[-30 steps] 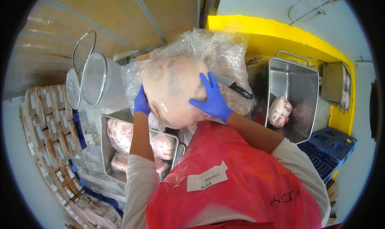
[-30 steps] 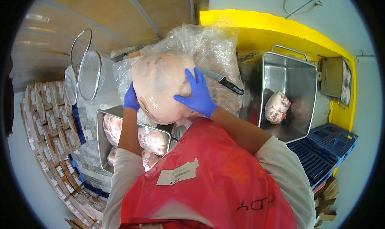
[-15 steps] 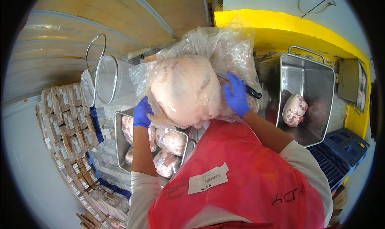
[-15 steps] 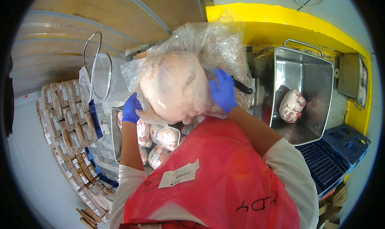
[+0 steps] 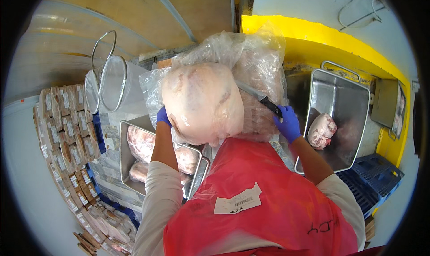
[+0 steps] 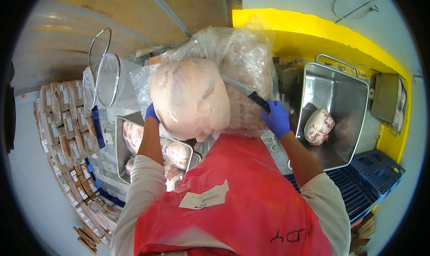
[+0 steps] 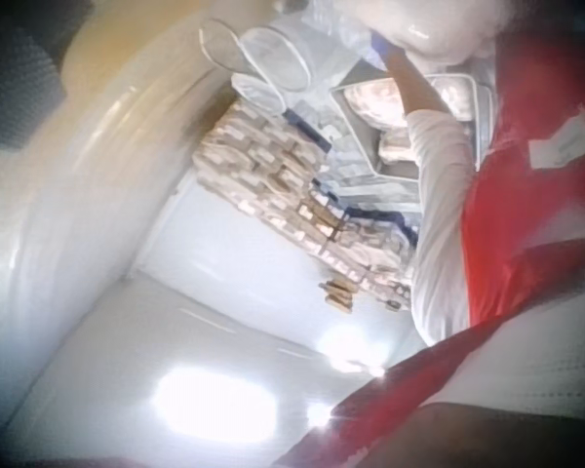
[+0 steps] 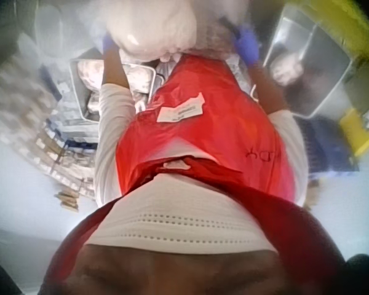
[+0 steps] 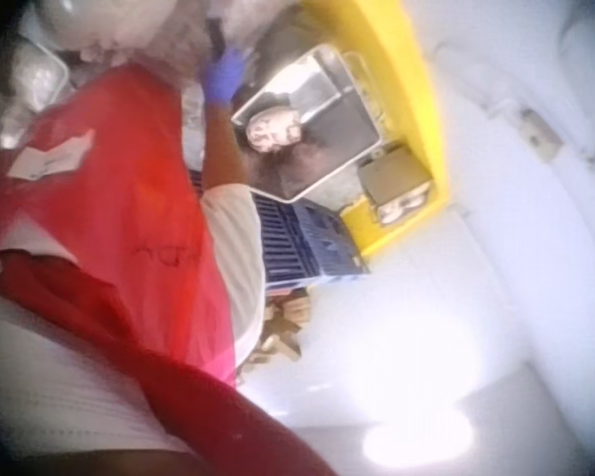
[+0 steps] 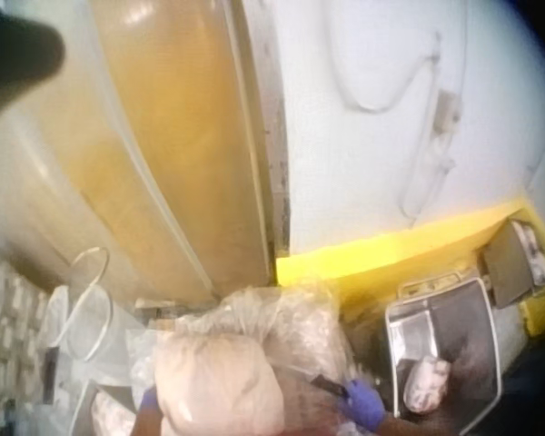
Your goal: The person trims fat and connective tissue from large cuts of raw meat using a knife. They place the trimmed pieces into a metal tray and continue processing additional cuts from a plastic-wrapped package.
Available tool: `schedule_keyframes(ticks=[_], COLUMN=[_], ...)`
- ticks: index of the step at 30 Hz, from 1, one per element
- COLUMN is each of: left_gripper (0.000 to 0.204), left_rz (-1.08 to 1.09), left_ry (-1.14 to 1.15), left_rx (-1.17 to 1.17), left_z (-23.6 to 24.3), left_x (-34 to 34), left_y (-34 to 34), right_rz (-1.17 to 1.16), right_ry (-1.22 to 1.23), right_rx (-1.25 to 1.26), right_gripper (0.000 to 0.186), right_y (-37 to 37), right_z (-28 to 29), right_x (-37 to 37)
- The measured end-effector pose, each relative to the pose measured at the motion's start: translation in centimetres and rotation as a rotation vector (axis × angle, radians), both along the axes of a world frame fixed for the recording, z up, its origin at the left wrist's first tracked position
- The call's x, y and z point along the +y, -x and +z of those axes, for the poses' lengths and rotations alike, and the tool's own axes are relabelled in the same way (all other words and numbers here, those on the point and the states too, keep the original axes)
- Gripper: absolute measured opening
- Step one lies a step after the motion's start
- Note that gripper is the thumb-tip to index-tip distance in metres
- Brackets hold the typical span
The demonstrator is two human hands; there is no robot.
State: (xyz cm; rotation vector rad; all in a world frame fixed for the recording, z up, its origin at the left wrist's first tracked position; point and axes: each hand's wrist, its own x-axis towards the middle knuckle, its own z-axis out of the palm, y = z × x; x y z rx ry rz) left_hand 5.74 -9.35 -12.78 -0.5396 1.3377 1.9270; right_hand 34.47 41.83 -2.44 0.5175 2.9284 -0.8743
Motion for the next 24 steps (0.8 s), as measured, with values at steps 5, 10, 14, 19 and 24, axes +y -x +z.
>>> schedule_keyframes(ticks=[5, 10, 14, 19, 24], left_gripper=[0.037, 0.036, 0.035, 0.034, 0.043], left_rz=[-0.514, -0.299, -0.585, -0.093, 0.105], left_ry=[0.389, 0.200, 0.432, 0.023, -0.108], left_rx=[0.513, 0.232, 0.422, 0.211, 0.028], left_z=[0.5, 1.8, 0.9, 0.5, -0.6], left_x=[-0.8, -1.6, -2.8, 0.7, -0.3], left_y=[-1.6, -4.0, -4.2, -4.4, -5.1], right_rz=[-0.069, -0.010, -0.162, -0.240, -0.047], right_ry=[-0.025, -0.010, -0.035, -0.080, 0.012], right_rx=[-0.017, -0.014, 0.095, 0.032, 0.243], right_gripper=[0.040, 0.035, 0.032, 0.044, 0.076], right_y=[0.5, -4.2, -5.6, 0.8, 7.2], right_z=[-0.1, 0.7, 1.6, 1.1, 2.5], right_x=[-1.0, 0.3, 0.6, -0.7, -7.1])
